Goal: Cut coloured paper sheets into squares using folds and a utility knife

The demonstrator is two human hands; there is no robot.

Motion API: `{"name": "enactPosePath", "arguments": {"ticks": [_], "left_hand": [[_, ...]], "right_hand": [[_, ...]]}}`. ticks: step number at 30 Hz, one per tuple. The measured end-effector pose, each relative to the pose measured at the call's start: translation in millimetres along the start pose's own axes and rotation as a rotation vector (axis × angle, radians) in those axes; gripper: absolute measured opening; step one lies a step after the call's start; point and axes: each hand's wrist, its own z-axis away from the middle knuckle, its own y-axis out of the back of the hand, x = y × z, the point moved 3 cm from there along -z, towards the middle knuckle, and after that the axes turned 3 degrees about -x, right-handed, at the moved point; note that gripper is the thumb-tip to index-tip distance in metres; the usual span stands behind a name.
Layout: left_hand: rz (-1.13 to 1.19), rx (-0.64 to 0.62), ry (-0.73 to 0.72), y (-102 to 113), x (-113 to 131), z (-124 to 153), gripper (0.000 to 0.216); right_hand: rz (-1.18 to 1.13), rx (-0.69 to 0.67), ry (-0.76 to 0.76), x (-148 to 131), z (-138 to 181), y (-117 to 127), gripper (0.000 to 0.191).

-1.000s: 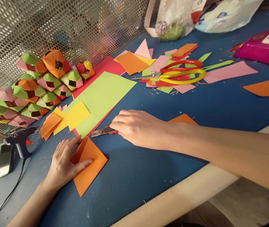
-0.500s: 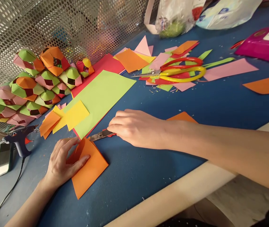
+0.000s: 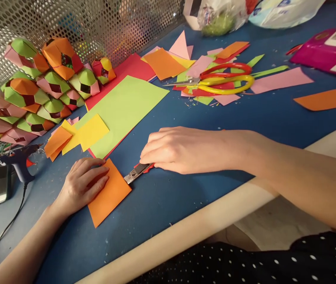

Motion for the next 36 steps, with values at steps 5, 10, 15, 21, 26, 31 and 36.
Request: {"name": "enactPosePath", "arguments": {"ticks": [5, 10, 15, 21, 26, 31, 36], "left_hand": [[-0.020, -0.055, 0.050, 4.2, 9.6, -3.4, 0.017], [0.071, -0.009, -0.051, -0.3, 20.6, 1.1, 0.033], [0.156, -0.100, -0.224, -6.3, 23.5, 3.6, 0.040], [0.148, -0.122, -0.243, -12.2, 21.3, 4.8, 0.040], [0.145, -0.114, -0.235, -11.9, 20.9, 5.1, 0.040], [0.127, -0.099, -0.229, -10.6, 21.7, 4.7, 0.037], [0.105, -0.108, -0.202, -10.6, 21.4, 4.8, 0.037]], "right_hand": [[-0.160, -0.146, 0.014, 1.7, -0.2, -0.5, 0.031], [-0.228, -0.198, -0.023, 4.7, -2.6, 1.9, 0.031], [-0.205, -0.211, -0.043, -2.6, 0.2, 3.0, 0.031], [-0.067, -0.055, -0.023, -14.9, 14.9, -3.9, 0.033], [-0.020, -0.033, -0.009, -21.1, 21.2, -4.8, 0.032], [0.012, 0.008, -0.015, -19.5, 23.7, -7.6, 0.031], [0.009, 0.037, -0.019, -16.3, 24.2, -10.0, 0.030]]}}
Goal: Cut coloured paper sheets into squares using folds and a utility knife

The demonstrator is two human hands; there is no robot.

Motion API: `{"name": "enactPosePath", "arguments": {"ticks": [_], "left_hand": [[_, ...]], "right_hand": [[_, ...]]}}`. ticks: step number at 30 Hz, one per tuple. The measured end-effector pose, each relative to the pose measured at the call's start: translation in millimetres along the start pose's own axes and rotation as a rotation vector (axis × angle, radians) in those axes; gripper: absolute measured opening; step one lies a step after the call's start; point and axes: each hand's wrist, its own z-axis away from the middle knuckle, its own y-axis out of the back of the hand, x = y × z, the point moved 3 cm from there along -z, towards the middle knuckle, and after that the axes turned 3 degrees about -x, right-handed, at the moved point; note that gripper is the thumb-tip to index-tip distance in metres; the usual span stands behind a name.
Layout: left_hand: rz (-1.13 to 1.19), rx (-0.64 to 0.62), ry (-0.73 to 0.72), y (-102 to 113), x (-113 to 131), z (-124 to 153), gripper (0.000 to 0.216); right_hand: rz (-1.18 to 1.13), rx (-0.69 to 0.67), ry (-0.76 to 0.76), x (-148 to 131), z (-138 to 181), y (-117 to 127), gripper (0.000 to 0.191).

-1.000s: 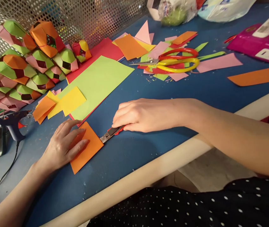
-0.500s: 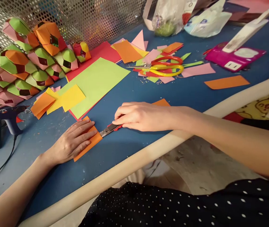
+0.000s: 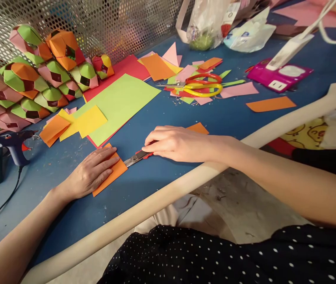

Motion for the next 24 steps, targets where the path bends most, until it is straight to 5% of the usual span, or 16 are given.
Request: {"name": "enactPosePath", "arguments": {"ticks": [11, 24], "left_hand": [[-0.009, 0.012, -0.011, -0.7, -0.1, -0.7, 0.036], [0.010, -0.005, 0.004, -2.4, -1.0, 0.2, 0.038]], "right_hand": [[-0.042, -0.070, -0.023, -0.2, 0.0, 3.6, 0.032], [-0.002, 0.025, -0.006, -0.9, 3.5, 0.3, 0.030]]}}
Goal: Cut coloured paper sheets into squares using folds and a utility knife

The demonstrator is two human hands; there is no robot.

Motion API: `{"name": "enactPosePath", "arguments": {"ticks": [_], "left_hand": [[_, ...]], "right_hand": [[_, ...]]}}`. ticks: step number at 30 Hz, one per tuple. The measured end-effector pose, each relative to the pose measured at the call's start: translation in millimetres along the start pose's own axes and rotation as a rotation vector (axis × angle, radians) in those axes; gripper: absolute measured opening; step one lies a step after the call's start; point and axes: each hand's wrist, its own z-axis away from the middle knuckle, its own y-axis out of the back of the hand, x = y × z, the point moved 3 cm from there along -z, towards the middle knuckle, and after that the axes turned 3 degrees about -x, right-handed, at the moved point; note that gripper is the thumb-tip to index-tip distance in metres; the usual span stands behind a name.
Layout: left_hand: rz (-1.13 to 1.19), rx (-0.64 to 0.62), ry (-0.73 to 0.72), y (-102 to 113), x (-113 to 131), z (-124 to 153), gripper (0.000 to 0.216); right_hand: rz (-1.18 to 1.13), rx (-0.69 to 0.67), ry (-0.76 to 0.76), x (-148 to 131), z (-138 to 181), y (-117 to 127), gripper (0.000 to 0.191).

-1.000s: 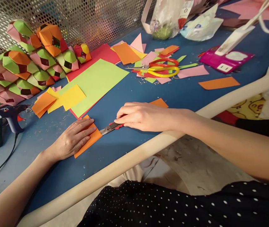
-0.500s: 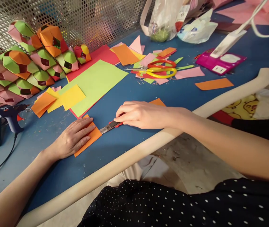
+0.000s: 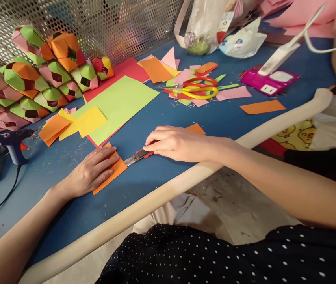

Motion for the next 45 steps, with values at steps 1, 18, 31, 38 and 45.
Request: {"name": "enactPosePath", "arguments": {"ticks": [1, 18, 31, 38, 45], "left_hand": [[-0.001, -0.004, 0.001, 0.0, 0.1, 0.1, 0.038], [0.012, -0.027, 0.036, 0.6, -1.4, -0.1, 0.040], [-0.023, -0.024, 0.022, 0.6, -0.5, -1.1, 0.038], [0.009, -0.009, 0.031, -0.6, -1.6, -0.4, 0.040], [-0.031, -0.018, 0.015, -0.7, -0.9, -0.9, 0.038]], "right_hand": [[0.002, 0.003, -0.005, 0.5, 0.2, 0.5, 0.030], [-0.029, -0.017, -0.035, 3.5, 3.3, 2.9, 0.030], [-0.056, -0.031, -0.057, -6.3, 6.6, 3.0, 0.031], [-0.066, -0.068, -0.082, -12.2, 4.3, 3.5, 0.032], [-0.082, -0.052, -0.074, -14.7, 3.9, 2.9, 0.032]]}}
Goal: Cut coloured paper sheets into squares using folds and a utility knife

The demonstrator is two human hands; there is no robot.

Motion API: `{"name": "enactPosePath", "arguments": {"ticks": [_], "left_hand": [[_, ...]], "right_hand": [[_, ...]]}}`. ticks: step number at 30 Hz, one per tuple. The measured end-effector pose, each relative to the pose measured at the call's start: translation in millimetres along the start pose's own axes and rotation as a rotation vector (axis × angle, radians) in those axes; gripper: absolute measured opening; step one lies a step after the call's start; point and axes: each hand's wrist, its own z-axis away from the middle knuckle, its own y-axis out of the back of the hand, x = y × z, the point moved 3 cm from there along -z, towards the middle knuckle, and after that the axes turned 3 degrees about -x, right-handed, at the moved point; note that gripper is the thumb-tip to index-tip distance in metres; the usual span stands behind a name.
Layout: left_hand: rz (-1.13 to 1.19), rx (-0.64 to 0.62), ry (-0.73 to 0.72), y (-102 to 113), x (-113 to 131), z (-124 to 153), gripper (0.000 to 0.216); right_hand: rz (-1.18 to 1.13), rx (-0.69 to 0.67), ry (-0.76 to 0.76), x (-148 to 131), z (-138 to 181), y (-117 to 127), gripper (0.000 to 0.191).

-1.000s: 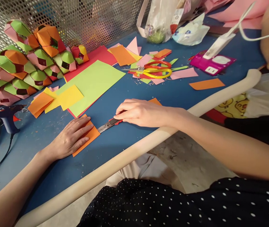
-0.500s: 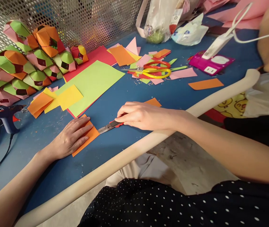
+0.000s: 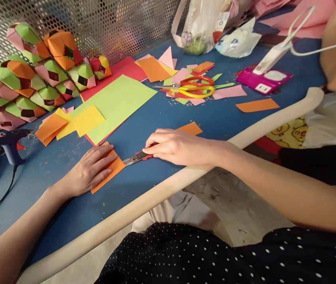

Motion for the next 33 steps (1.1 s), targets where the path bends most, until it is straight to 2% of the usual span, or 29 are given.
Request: {"name": "enactPosePath", "arguments": {"ticks": [21, 33], "left_hand": [[0.005, 0.001, 0.011, -1.9, -0.4, 0.4, 0.038], [-0.021, -0.010, 0.014, -2.3, -0.1, 0.6, 0.039]], "right_hand": [[-0.020, -0.047, -0.009, -4.9, -0.8, -1.2, 0.032], [-0.043, -0.027, -0.052, -12.8, -1.6, -4.5, 0.031]]}}
